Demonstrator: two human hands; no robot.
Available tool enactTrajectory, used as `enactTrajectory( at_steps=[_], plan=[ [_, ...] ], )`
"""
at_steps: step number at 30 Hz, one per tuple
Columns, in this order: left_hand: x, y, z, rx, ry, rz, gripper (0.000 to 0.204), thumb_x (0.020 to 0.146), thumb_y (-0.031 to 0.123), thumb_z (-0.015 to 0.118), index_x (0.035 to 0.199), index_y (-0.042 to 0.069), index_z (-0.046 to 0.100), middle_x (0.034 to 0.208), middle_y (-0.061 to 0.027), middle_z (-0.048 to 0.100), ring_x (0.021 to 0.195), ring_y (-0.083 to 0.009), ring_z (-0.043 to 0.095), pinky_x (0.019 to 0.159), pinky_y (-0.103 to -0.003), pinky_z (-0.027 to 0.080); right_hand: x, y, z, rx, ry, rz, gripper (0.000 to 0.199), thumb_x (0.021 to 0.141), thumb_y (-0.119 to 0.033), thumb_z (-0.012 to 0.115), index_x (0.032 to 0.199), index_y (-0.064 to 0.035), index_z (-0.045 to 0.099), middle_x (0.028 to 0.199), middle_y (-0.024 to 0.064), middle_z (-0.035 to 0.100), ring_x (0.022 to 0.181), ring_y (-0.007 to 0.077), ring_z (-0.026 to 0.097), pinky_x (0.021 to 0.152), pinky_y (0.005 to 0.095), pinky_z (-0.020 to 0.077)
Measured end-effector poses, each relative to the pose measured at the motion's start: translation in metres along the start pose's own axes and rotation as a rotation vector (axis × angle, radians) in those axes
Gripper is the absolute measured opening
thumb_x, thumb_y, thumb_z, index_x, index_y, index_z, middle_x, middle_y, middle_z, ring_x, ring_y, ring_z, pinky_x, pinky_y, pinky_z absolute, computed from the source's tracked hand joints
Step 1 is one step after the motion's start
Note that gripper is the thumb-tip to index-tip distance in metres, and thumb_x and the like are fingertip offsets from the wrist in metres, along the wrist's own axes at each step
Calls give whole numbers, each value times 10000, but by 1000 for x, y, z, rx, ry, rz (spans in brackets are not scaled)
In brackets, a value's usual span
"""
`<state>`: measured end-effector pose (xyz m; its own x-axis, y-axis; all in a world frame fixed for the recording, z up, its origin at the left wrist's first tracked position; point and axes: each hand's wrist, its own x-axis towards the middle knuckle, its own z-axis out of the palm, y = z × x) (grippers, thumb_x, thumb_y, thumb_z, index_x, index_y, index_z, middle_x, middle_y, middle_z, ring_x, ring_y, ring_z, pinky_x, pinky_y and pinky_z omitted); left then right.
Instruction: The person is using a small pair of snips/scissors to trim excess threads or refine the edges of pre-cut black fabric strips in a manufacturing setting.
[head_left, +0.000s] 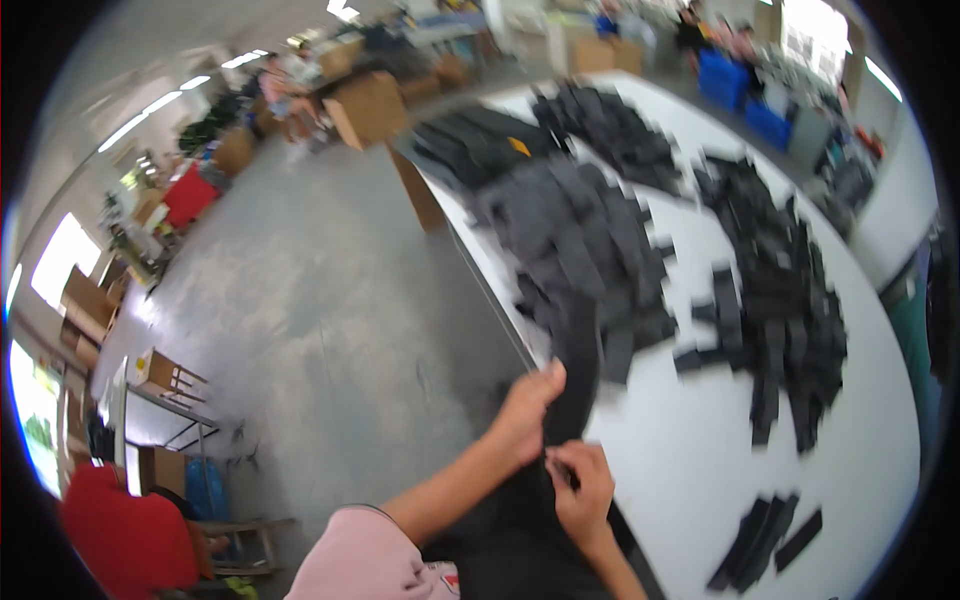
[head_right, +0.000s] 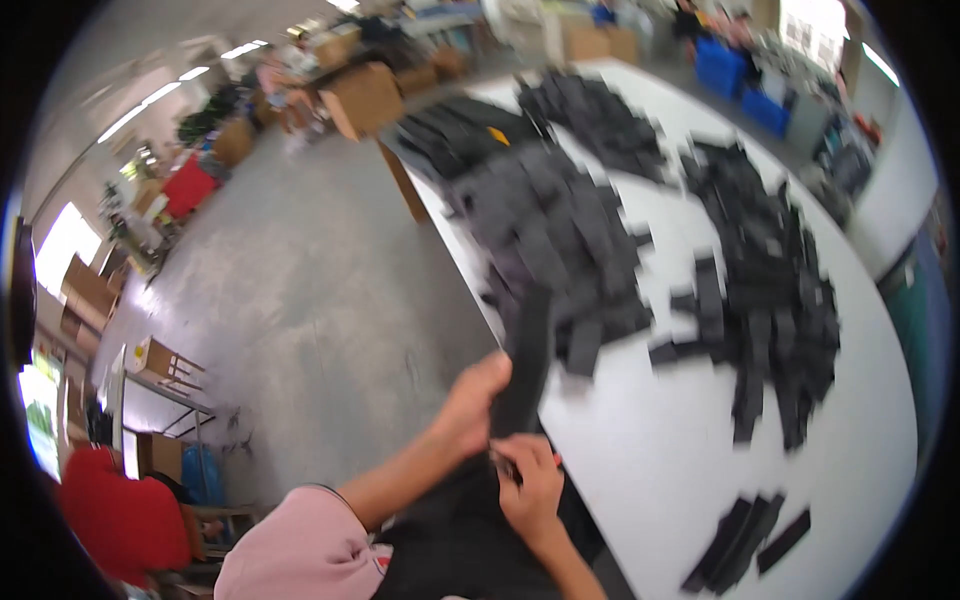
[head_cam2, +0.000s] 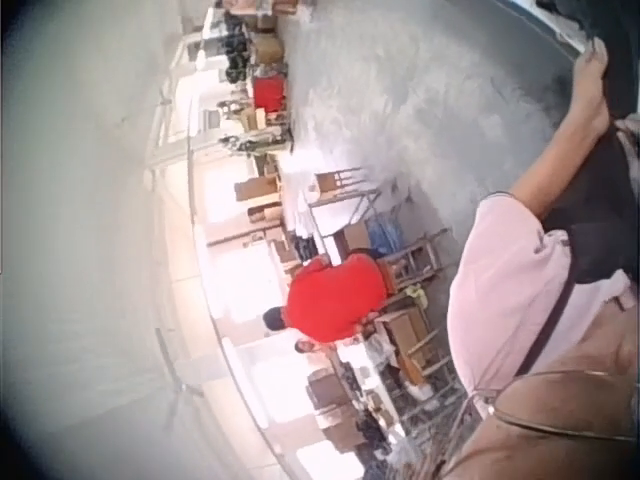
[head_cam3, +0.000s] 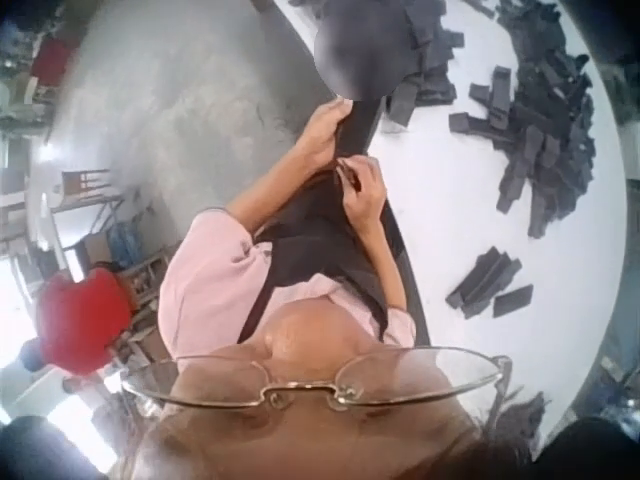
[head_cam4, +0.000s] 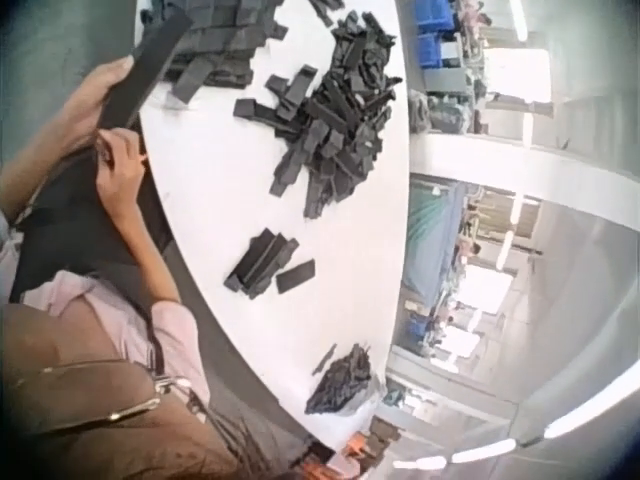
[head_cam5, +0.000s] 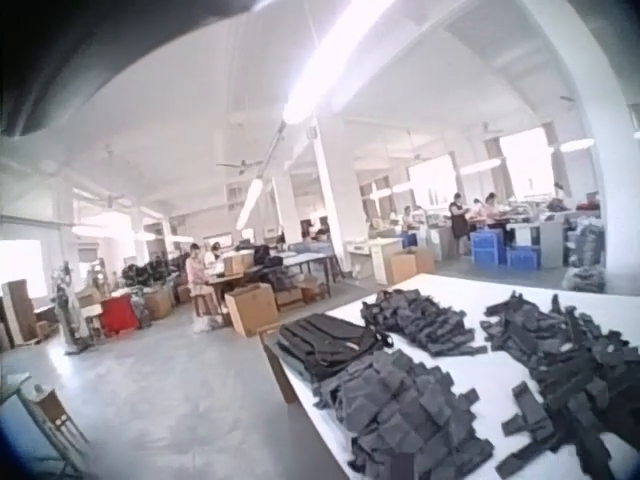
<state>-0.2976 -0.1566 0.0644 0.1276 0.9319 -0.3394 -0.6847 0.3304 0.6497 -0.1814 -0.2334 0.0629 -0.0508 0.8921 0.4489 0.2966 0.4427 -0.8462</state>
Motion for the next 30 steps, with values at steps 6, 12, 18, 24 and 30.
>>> enactTrajectory(
  at_steps=[6, 12, 18, 24, 30],
  plan=[
    [7, 11, -6, -75, -109, 32, 219, 929, 222, 472, 999, 27, 541, 926, -65, 607, 810, -161, 606, 723, -309, 524, 6, 22, -2, 113, 135, 336, 279, 743, -37, 678, 989, -22, 548, 761, 70, 560, 584, 127, 532, 505, 229, 418],
    [11, 0, -16, -47, -143, -9, 275, 942, 255, 455, 1053, 13, 524, 933, -40, 595, 799, -92, 582, 704, -232, 494, 10, 25, -12, -220, 39, 115, 329, 695, -38, 677, 1004, -35, 561, 872, 77, 540, 593, 179, 538, 499, 270, 426],
    [7, 2, -14, -43, -94, -11, 268, 943, 247, 455, 1055, 13, 523, 920, -33, 591, 781, -88, 575, 696, -236, 493, 10, 25, -11, -349, -82, -34, 325, 674, -53, 677, 987, -48, 593, 819, 58, 521, 571, 190, 503, 497, 284, 393],
    [15, 0, -23, -132, -154, -54, 237, 955, 203, 407, 1082, 26, 500, 959, -48, 589, 821, -127, 599, 727, -270, 522, 6, 31, -6, -337, -111, -109, 284, 694, -86, 668, 971, -57, 613, 752, 32, 520, 525, 169, 458, 467, 284, 349],
    [13, -1, -17, -73, -53, -91, 284, 938, 247, 466, 1091, 16, 529, 949, -29, 600, 808, -93, 579, 720, -239, 490, 4, 34, -1, -378, -63, -163, 260, 709, -96, 660, 961, -46, 623, 716, 27, 520, 502, 161, 445, 452, 271, 335]
  ],
)
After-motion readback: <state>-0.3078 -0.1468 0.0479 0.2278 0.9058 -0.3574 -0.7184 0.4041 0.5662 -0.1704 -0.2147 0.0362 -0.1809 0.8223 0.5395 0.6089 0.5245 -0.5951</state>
